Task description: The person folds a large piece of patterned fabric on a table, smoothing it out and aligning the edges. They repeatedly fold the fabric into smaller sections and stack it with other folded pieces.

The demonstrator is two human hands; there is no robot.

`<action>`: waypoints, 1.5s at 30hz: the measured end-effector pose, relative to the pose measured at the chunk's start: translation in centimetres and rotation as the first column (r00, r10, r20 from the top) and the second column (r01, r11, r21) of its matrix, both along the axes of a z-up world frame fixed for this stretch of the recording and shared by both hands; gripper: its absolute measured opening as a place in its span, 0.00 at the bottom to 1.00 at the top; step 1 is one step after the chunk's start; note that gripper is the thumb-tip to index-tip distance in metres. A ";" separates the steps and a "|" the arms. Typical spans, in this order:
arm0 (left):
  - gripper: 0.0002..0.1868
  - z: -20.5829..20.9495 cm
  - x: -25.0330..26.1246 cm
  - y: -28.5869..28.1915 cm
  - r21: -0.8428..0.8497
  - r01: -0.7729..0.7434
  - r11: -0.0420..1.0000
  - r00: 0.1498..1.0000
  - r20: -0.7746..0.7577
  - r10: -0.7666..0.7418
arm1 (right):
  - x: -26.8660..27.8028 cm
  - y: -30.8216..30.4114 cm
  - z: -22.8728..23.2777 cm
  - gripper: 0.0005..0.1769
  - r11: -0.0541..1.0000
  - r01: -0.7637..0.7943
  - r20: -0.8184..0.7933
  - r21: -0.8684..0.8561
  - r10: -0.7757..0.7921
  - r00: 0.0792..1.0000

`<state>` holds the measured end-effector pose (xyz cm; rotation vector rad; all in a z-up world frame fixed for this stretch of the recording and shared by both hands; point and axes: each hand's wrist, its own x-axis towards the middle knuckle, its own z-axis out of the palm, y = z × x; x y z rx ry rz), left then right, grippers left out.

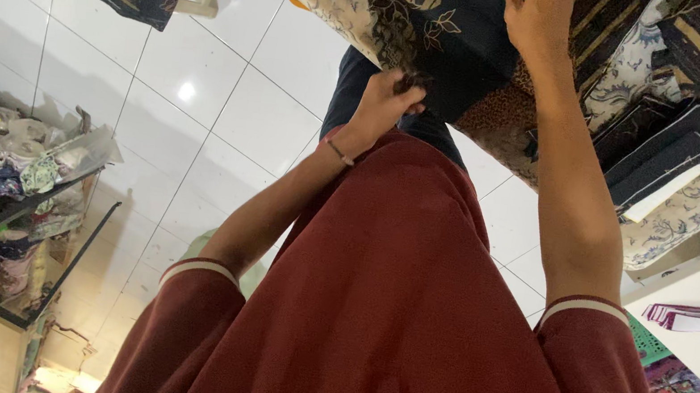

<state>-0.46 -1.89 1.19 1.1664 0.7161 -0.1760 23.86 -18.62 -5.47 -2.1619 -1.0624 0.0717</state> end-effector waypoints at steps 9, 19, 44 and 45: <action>0.25 -3.5 14.1 -0.2 0.041 -0.061 0.997 0.996 0.072 0.058 | 0.7 -0.6 0.9 0.09 0.999 0.038 -0.035 -0.010 -0.039 0.999; 0.19 -7.8 16.8 -1.5 0.042 -0.159 0.986 0.987 -0.001 0.159 | 1.9 -1.9 -1.9 0.12 0.993 0.112 -0.109 -0.034 -0.115 0.987; 0.12 -3.8 17.5 -0.1 -0.036 -0.099 0.994 0.986 -0.141 0.094 | 1.0 0.9 1.3 0.26 0.924 0.290 -0.033 -0.251 -0.307 0.951; 0.12 -3.6 17.5 -0.1 -0.030 -0.090 0.996 0.986 -0.147 0.084 | 1.4 0.9 1.3 0.26 0.910 0.279 -0.029 -0.306 -0.302 0.953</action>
